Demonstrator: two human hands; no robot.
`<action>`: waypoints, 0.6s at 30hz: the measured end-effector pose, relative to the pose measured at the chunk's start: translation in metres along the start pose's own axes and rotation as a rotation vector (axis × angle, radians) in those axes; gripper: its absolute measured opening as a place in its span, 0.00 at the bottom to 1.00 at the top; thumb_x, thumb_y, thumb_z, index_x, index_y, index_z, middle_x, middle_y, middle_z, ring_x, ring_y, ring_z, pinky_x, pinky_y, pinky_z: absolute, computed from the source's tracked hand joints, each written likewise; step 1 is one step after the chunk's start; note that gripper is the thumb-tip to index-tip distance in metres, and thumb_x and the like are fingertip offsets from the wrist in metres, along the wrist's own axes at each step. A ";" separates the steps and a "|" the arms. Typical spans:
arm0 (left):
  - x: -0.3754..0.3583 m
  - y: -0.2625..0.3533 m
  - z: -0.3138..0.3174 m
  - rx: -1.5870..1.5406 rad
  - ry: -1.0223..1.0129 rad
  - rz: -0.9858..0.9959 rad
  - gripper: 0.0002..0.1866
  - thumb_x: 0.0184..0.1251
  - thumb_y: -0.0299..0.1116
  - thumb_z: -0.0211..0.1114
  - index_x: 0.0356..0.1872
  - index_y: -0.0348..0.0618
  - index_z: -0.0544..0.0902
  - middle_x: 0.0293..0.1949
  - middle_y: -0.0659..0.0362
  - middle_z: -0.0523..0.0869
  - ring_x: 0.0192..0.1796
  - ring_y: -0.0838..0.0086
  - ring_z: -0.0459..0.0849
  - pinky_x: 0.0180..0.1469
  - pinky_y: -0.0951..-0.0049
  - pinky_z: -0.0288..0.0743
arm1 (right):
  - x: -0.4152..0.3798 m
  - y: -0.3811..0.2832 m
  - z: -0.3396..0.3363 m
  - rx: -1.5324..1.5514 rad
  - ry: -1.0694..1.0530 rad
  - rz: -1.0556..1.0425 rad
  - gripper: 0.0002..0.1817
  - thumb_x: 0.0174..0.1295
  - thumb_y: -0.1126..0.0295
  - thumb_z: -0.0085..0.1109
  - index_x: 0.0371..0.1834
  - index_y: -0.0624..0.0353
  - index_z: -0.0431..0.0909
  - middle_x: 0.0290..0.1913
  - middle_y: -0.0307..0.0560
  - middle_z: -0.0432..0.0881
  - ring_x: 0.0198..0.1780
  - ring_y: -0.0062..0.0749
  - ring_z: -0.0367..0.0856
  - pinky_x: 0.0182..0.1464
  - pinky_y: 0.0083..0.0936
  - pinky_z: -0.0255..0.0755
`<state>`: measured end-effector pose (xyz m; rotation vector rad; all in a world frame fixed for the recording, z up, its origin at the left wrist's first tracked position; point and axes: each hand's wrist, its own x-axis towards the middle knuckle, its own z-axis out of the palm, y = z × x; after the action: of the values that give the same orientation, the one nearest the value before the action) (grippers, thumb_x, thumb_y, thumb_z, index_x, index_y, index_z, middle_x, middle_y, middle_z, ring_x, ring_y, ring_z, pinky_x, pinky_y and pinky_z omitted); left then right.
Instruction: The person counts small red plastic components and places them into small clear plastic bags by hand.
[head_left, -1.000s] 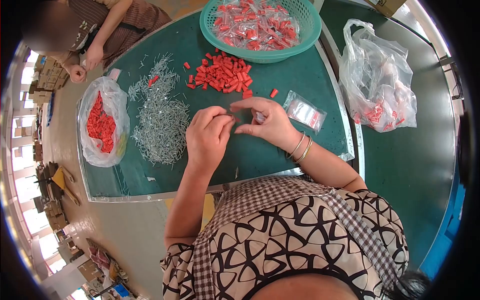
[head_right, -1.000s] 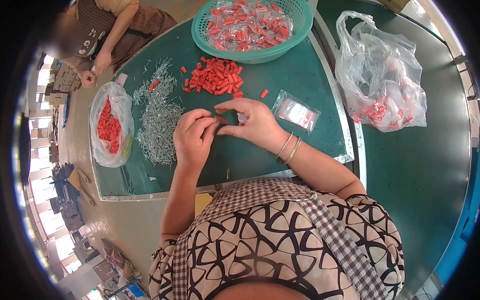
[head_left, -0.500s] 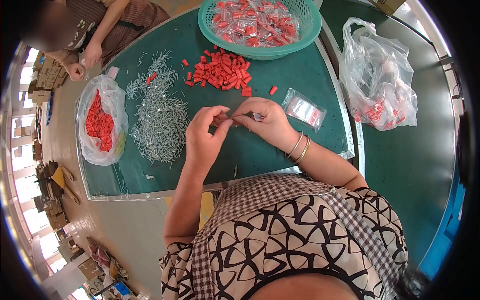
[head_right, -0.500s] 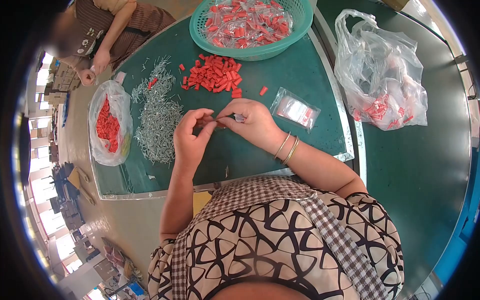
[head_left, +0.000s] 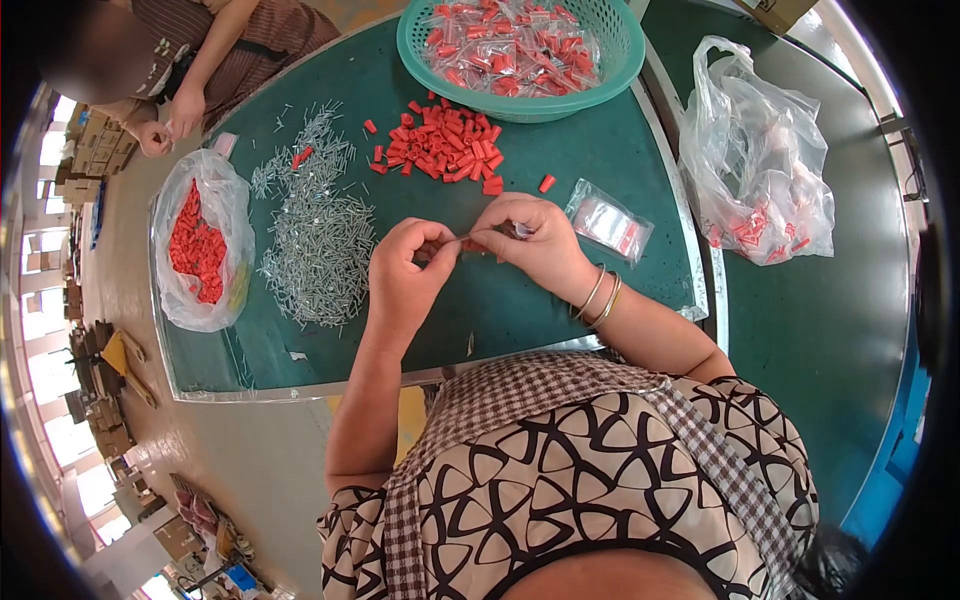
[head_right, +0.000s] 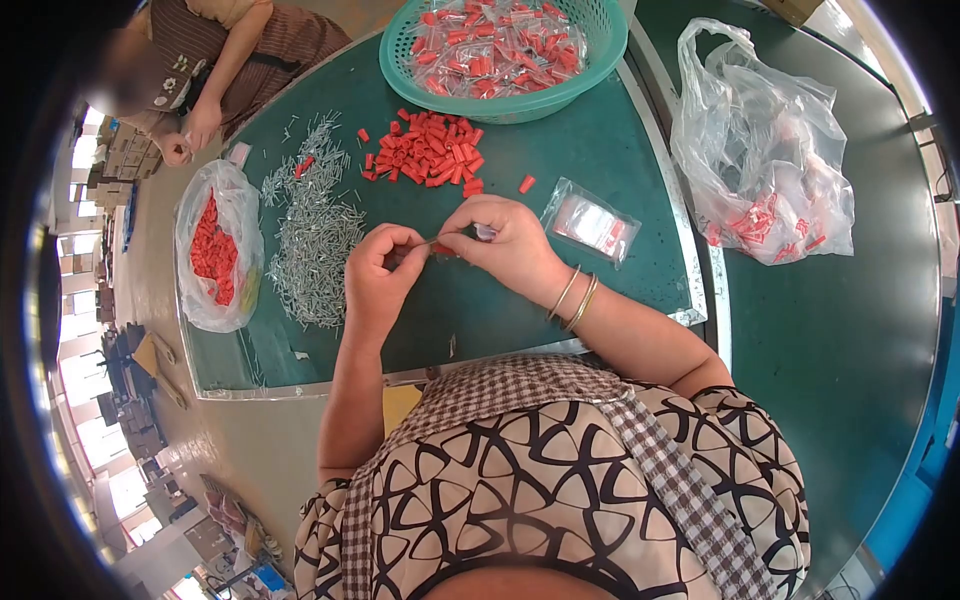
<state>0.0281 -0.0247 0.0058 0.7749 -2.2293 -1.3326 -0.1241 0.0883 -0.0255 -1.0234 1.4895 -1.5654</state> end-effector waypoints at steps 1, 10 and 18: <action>-0.001 -0.001 -0.003 -0.048 -0.011 -0.067 0.03 0.60 0.20 0.68 0.34 0.36 0.82 0.30 0.63 0.82 0.30 0.82 0.79 0.34 0.81 0.74 | 0.001 -0.001 -0.001 0.043 -0.003 0.035 0.03 0.60 0.75 0.65 0.35 0.61 0.84 0.35 0.41 0.81 0.33 0.22 0.79 0.35 0.21 0.74; -0.001 -0.005 -0.007 -0.208 -0.025 -0.194 0.02 0.65 0.22 0.66 0.37 0.36 0.82 0.31 0.66 0.82 0.31 0.86 0.78 0.35 0.84 0.73 | 0.002 -0.001 0.000 0.090 -0.034 0.130 0.02 0.64 0.75 0.64 0.37 0.61 0.83 0.38 0.37 0.80 0.34 0.14 0.78 0.32 0.13 0.73; -0.001 0.003 -0.001 -0.062 -0.022 -0.032 0.02 0.63 0.18 0.64 0.35 0.34 0.81 0.32 0.65 0.80 0.30 0.86 0.77 0.34 0.85 0.71 | 0.002 0.000 0.003 0.065 -0.047 0.118 0.04 0.60 0.74 0.68 0.35 0.62 0.84 0.36 0.37 0.80 0.33 0.17 0.76 0.35 0.18 0.72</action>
<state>0.0290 -0.0234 0.0093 0.7808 -2.1896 -1.4246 -0.1228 0.0851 -0.0253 -0.9132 1.4314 -1.4867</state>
